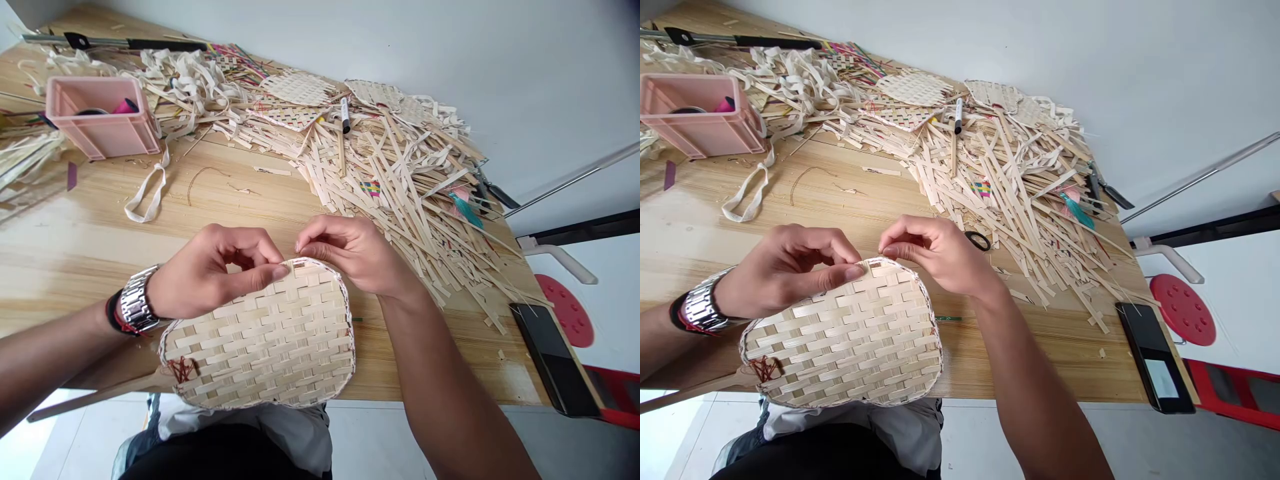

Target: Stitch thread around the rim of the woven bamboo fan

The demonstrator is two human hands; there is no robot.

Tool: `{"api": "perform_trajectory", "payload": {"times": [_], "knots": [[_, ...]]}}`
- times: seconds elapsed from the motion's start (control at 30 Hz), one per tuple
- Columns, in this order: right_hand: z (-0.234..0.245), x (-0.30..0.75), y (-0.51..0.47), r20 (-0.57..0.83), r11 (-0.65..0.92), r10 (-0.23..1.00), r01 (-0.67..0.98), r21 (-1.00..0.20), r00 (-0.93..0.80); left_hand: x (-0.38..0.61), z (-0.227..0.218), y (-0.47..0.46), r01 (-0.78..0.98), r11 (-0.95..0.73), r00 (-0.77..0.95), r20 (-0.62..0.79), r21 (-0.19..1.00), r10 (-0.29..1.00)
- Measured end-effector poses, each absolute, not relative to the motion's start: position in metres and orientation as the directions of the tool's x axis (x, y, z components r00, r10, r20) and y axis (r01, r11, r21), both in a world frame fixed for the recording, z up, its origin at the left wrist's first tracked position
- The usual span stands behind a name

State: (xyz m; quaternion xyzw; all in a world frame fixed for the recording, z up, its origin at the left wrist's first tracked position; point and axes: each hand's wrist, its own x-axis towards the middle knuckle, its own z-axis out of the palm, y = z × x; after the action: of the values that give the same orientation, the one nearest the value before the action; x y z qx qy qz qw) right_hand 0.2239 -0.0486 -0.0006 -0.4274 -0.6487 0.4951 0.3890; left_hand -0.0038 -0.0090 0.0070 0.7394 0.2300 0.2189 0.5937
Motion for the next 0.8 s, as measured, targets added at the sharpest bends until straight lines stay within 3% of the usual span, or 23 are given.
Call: {"api": "perform_trajectory", "payload": {"times": [0.8], "knots": [[-0.012,0.218,-0.044,0.063,0.063,0.918,-0.013,-0.998,-0.392,-0.004,0.007,-0.008,0.081,-0.146,0.797,0.024,0.986,0.603]]}}
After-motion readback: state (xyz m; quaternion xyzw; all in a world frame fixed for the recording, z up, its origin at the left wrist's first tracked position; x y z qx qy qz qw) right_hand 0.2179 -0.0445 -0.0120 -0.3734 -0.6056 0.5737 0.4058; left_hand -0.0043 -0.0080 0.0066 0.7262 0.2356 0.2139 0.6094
